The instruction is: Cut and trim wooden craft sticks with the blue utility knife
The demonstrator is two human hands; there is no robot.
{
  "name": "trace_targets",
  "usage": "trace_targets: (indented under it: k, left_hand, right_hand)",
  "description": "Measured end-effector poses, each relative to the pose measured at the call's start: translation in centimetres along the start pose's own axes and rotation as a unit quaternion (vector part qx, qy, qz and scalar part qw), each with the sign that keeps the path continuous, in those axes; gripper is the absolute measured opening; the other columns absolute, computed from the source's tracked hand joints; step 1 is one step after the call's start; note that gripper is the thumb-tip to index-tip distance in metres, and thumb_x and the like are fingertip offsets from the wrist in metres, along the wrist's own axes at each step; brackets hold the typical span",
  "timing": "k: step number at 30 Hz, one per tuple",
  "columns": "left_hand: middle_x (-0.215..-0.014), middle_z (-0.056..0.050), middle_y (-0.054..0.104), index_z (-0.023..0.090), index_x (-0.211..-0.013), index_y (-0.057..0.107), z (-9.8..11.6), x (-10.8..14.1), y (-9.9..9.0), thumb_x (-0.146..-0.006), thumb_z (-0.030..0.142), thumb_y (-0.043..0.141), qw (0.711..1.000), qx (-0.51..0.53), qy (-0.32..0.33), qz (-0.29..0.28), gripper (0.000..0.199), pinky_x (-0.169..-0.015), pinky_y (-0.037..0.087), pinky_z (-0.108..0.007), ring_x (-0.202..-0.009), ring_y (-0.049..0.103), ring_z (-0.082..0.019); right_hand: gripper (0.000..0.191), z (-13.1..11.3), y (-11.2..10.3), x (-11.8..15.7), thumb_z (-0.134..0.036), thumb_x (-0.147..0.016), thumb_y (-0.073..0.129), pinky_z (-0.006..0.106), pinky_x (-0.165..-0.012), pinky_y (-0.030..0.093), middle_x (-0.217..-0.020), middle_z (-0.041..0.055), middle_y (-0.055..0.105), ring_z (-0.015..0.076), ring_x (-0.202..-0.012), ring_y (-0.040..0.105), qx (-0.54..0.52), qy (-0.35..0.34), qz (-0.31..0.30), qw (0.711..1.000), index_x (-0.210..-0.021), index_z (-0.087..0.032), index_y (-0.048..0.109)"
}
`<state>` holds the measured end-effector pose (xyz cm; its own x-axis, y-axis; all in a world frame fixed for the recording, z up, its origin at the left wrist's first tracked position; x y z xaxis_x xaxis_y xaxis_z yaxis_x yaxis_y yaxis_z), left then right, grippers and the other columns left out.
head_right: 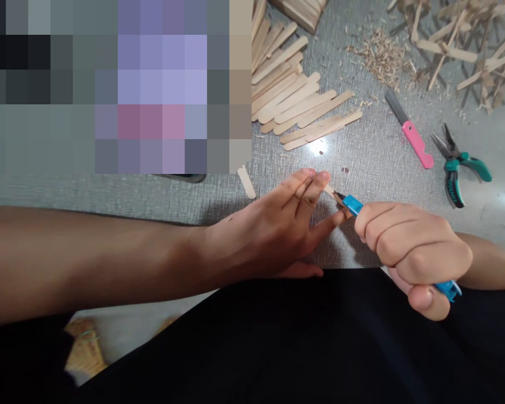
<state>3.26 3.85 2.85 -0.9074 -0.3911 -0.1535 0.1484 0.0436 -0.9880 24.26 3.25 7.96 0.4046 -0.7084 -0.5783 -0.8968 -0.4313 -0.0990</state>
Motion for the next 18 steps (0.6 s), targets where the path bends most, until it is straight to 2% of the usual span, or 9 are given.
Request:
trace_targets:
  k: [4, 7, 12, 15, 18]
  left_hand:
    - [-0.148, -0.034, 0.075, 0.002, -0.169, 0.056, -0.1, 0.1, -0.5, -0.089, 0.102, 0.062, 0.999, -0.035, 0.017, 0.000, 0.128, -0.128, 0.048, -0.058, -0.148, 0.069, -0.050]
    - [-0.147, -0.034, 0.075, 0.001, -0.170, 0.054, 0.0, 0.2, -0.3, -0.084, 0.106, 0.062, 0.999, -0.041, 0.007, 0.009, 0.136, -0.127, 0.051, -0.059, -0.147, 0.070, -0.051]
    - [-0.164, -0.030, 0.066, 0.010, -0.179, 0.043, 0.7, 0.8, 0.3, -0.082, 0.101, 0.074, 0.998, 0.046, -0.024, -0.027, 0.136, -0.132, 0.049, -0.064, -0.160, 0.058, -0.051]
    - [-0.168, -0.029, 0.063, 0.014, -0.183, 0.036, 0.7, 1.4, 0.3, -0.086, 0.099, 0.071, 0.997, 0.061, -0.027, -0.031, 0.133, -0.132, 0.050, -0.064, -0.163, 0.055, -0.049]
    - [-0.163, -0.033, 0.065, 0.010, -0.181, 0.040, 0.4, 1.5, 0.0, -0.086, 0.100, 0.070, 0.999, 0.034, -0.017, -0.012, 0.134, -0.130, 0.053, -0.062, -0.159, 0.060, -0.050]
  right_hand:
    - [0.047, 0.1, 0.2, -0.1, -0.023, -0.104, 0.051, 0.035, -0.048, 0.031, -0.060, -0.0055, 0.026, 0.0111, -0.047, 0.021, -0.001, 0.002, 0.000, 1.000, -0.062, -0.027, 0.030]
    - [0.049, 0.1, 0.3, 0.1, -0.020, -0.105, 0.050, 0.035, -0.049, 0.028, -0.062, -0.0057, 0.022, 0.0106, -0.048, 0.016, -0.006, 0.007, 0.000, 1.000, -0.061, -0.026, 0.028]
    - [0.048, 0.3, 0.6, 0.8, -0.019, -0.098, 0.051, 0.036, -0.050, 0.022, -0.066, -0.0043, 0.021, 0.0123, -0.052, 0.013, -0.039, 0.006, 0.029, 0.999, -0.059, -0.026, 0.025]
    - [0.045, 0.5, 0.6, 1.0, -0.020, -0.095, 0.051, 0.035, -0.051, 0.027, -0.067, -0.0039, 0.024, 0.0116, -0.054, 0.017, -0.042, 0.015, 0.039, 0.998, -0.059, -0.026, 0.026]
    - [0.036, 0.7, 0.3, 1.1, -0.022, -0.094, 0.051, 0.036, -0.054, 0.036, -0.068, -0.0046, 0.029, 0.0111, -0.054, 0.023, -0.046, 0.004, 0.004, 0.999, -0.065, -0.026, 0.030]
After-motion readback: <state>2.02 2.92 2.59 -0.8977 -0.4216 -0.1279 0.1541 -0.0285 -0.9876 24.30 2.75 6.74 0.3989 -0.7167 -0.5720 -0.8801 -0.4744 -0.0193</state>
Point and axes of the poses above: each hand's wrist, its own x-axis away from the middle knuckle, its own y-axis out of the palm, z = x × y, the point moved 2 cm from there along -x, towards the middle knuckle
